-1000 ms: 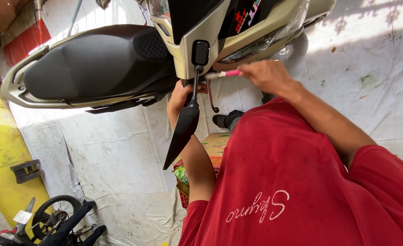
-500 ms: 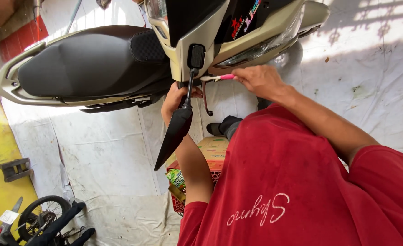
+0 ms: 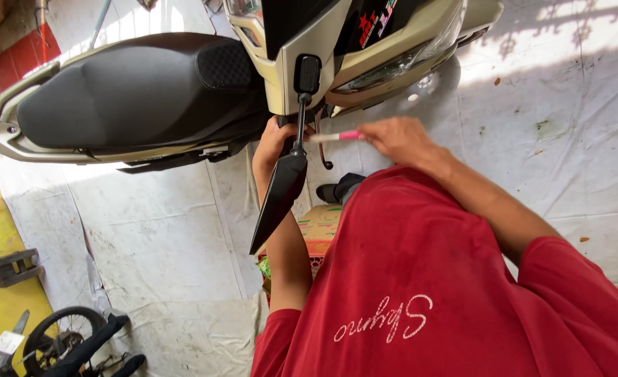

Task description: The person uses a pink-handled screwdriver to work on the front panel of a beige scooter. They repeatedly insert the tool into a slot near the handlebar and turn it, appearing to loosen or tighten a component while holding the scooter's side mirror with their other hand.

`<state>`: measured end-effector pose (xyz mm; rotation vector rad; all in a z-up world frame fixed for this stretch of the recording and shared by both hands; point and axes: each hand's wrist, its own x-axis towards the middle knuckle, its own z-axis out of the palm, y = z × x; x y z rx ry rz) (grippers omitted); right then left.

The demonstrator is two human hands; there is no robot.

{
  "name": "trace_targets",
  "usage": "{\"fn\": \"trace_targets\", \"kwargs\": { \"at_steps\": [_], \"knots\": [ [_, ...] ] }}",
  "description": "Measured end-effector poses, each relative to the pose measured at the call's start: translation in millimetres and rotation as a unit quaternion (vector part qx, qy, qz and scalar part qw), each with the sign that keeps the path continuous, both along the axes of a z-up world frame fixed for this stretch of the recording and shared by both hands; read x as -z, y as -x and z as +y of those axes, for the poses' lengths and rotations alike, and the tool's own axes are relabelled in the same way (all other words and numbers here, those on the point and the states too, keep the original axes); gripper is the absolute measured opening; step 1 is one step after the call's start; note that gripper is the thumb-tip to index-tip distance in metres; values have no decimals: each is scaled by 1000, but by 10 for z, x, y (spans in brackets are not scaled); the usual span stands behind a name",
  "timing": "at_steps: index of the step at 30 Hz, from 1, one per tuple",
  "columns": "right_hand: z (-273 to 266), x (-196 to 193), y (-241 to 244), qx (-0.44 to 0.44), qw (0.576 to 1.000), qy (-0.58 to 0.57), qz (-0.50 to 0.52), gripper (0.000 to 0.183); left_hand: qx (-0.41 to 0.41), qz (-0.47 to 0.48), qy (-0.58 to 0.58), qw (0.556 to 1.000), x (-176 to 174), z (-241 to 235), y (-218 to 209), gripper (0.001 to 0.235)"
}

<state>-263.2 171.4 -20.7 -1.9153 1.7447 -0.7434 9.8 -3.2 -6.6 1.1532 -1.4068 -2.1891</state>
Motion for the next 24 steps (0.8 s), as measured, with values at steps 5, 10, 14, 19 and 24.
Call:
{"fn": "trace_targets", "kwargs": {
  "at_steps": [5, 10, 14, 19, 24],
  "knots": [
    [-79, -69, 71, 15, 988, -154, 19, 24, 1, -1, -3, 1000, 13, -54, 37, 34],
    [-9, 63, 7, 65, 994, -71, -53, 26, -7, 30, 4, 1000, -171, 42, 70, 37],
    [15, -100, -28, -14, 1000, -8, -19, 25, -10, 23, -2, 1000, 41, 6, -42, 34],
    [-232, -133, 141, 42, 994, 97, -20, 23, -6, 41, -43, 998, -32, -10, 44, 33],
    [-98, 79, 65, -34, 998, -60, -16, 23, 17, 37, -5, 999, 65, -57, -37, 34]
  ]
}}
